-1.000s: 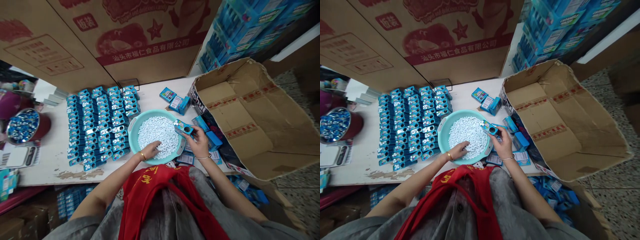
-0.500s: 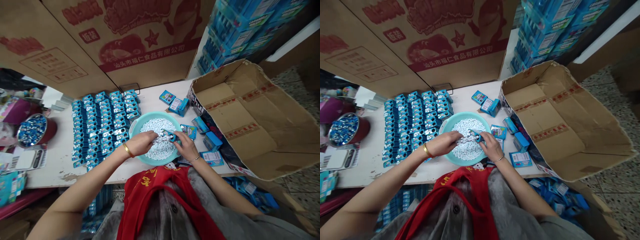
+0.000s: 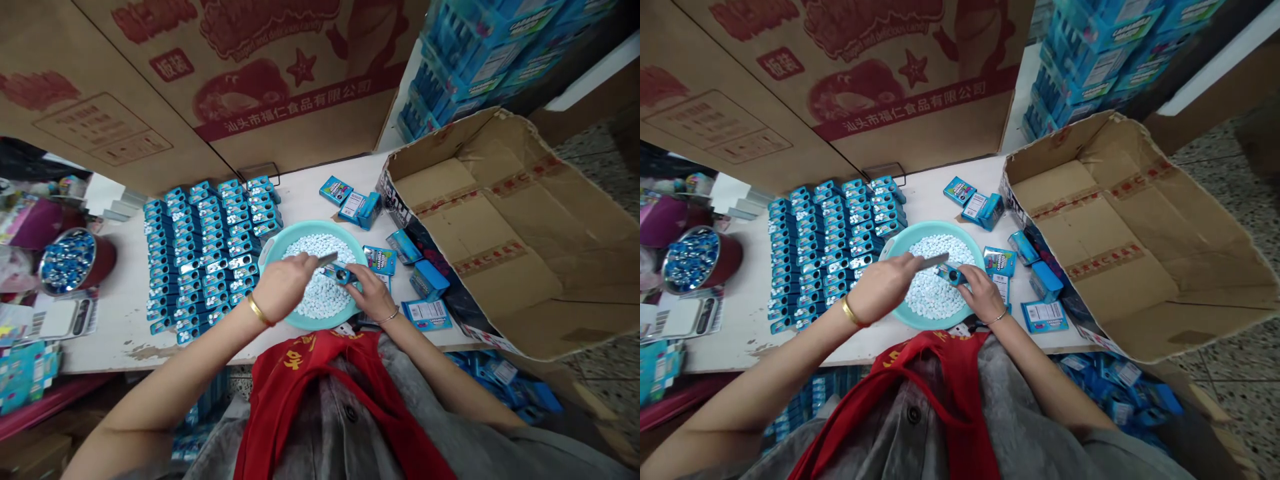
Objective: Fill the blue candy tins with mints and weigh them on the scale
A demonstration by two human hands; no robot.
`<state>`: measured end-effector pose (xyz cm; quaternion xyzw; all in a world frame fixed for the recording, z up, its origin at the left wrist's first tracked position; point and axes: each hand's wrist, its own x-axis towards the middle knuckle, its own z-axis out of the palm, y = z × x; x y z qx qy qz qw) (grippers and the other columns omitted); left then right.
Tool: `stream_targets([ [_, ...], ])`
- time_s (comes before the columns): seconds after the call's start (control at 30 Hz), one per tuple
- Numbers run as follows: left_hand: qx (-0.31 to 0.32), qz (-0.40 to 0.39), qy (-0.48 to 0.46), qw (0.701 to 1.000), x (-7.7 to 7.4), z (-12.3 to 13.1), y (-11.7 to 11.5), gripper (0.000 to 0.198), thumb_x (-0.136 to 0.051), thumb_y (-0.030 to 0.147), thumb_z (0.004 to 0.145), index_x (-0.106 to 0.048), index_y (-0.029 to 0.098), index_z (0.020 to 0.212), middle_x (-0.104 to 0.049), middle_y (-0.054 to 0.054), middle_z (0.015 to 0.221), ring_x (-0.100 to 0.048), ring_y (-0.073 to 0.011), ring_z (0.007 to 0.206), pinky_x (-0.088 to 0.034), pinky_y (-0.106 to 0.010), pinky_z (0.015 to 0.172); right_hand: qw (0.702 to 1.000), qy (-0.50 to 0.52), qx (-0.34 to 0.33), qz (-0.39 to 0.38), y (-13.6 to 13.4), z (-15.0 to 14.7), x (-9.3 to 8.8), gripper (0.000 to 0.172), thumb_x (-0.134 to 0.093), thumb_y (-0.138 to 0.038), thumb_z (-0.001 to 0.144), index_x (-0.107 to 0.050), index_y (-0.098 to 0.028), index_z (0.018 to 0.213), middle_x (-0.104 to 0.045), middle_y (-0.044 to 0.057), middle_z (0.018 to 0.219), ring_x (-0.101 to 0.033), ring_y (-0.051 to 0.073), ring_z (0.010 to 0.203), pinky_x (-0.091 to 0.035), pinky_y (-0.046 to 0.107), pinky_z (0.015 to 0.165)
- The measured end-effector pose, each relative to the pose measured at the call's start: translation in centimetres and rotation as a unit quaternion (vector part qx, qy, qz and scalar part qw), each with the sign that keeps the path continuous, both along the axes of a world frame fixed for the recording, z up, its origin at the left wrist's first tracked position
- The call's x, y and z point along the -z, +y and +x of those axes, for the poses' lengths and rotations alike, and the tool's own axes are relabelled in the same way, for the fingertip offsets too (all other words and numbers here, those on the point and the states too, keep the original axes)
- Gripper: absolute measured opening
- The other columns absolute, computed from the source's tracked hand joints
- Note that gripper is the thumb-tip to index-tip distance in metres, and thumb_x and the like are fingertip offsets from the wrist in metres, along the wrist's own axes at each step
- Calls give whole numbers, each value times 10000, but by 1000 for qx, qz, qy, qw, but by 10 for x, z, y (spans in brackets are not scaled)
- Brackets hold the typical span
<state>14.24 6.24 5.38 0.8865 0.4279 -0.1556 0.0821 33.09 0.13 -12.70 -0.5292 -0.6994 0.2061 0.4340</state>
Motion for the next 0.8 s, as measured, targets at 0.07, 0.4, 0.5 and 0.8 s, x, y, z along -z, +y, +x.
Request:
stream_targets([
  [0.07,-55,34,-26,998,32,-20,13,337,-352,101,922,-471,191,1224,-568,-78,1048,-579,-206,948,-490,-316,784,1000,19,21,-7,0,4,-3,351,-548,-300,882,-536,-223,1225,-652,123,1132,-622,274,1074,-531,481,922],
  [0.4,-115,-149,-84,979,191,-40,-20,376,-321,70,910,-485,152,1238,-518,-129,1193,-492,-253,1103,-431,-392,946,984,124,105,-73,2,15,-3,449,-708,-390,763,-578,-203,1150,-650,100,1090,-649,261,961,-550,460,859],
  [0.5,-98,-192,-136,967,200,-31,-37,360,-381,53,872,-513,130,1198,-551,-125,1180,-522,-238,1076,-429,-370,957,976,163,117,-88,4,14,-3,452,-713,-384,757,-569,-189,1139,-648,94,1075,-654,241,937,-563,435,837],
  [0.8,-89,-262,-280,919,182,-35,-30,344,-549,205,848,-506,139,1183,-608,-86,1136,-572,-173,960,-469,-291,860,970,184,126,-100,4,21,-3,449,-695,-398,772,-548,-202,1148,-648,85,1094,-653,228,968,-555,414,864],
])
